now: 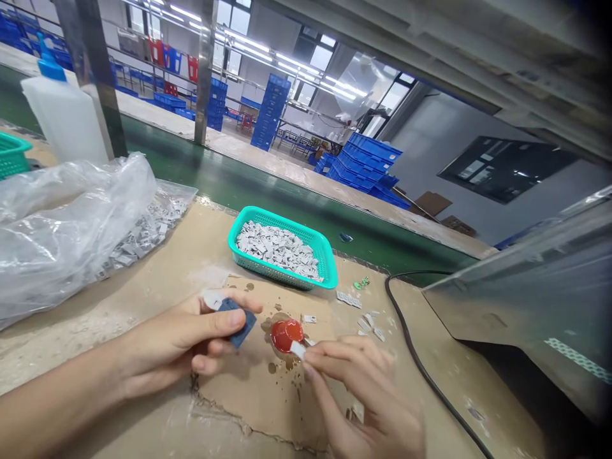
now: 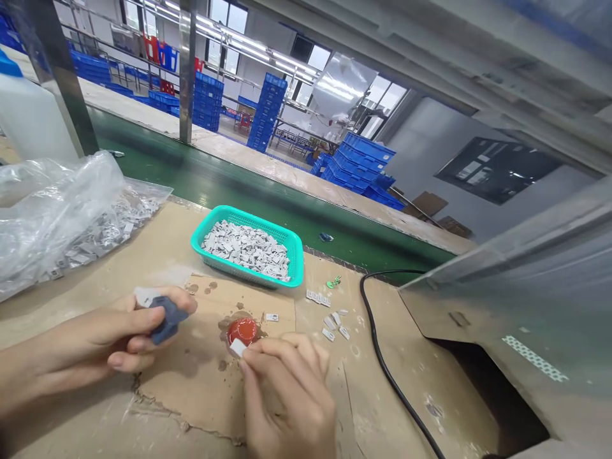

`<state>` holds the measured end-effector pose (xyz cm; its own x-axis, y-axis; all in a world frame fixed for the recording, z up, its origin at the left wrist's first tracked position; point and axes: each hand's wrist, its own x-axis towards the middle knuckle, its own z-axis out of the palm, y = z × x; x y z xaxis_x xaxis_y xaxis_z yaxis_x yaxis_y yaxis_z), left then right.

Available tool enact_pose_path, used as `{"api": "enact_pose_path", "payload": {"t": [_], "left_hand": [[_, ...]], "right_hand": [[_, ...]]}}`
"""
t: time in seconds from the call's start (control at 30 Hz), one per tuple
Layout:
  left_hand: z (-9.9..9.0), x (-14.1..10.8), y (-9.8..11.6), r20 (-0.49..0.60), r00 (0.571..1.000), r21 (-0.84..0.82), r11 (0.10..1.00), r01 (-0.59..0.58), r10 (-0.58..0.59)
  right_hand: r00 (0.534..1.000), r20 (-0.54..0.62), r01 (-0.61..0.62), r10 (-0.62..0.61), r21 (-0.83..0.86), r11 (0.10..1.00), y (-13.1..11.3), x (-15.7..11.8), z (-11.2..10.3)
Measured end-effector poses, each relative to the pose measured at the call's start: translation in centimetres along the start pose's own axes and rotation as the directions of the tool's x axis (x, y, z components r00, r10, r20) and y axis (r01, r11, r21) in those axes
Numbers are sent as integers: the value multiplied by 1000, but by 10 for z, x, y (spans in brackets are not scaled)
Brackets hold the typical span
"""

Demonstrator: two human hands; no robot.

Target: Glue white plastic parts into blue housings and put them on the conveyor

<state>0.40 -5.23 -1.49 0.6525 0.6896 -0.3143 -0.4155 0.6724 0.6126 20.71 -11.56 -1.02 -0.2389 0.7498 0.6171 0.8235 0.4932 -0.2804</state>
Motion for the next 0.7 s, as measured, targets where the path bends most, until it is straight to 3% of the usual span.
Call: {"api": "enact_pose_path", "payload": {"t": [0.1, 0.2, 0.27, 0.37, 0.53, 0.63, 0.7], "left_hand": [[2, 1, 1, -77, 996, 77, 996, -47, 53], [7, 0, 0, -128, 991, 93, 995, -18, 30], [9, -1, -2, -110, 994, 105, 994, 22, -10], [11, -2, -9, -36, 999, 278, 960, 24, -14], [14, -3, -22, 76, 982, 624, 760, -181, 172], [15, -5, -25, 147, 955, 754, 597, -276, 257], [16, -4, -25, 162, 949, 787, 545, -290, 270]], "right_hand": [[996, -50, -69, 73, 82, 994, 0, 1, 1], [992, -73, -84, 101, 200, 976, 3, 2, 1], [988, -109, -75, 108, 268, 960, 5, 3, 1], [984, -131, -70, 121, 344, 937, 5, 5, -1], [981, -112, -86, 161, 492, 866, -3, 6, -4], [982, -15, -144, 186, 574, 806, -10, 5, -6], [978, 57, -196, 202, 593, 781, -14, 3, -6]]}}
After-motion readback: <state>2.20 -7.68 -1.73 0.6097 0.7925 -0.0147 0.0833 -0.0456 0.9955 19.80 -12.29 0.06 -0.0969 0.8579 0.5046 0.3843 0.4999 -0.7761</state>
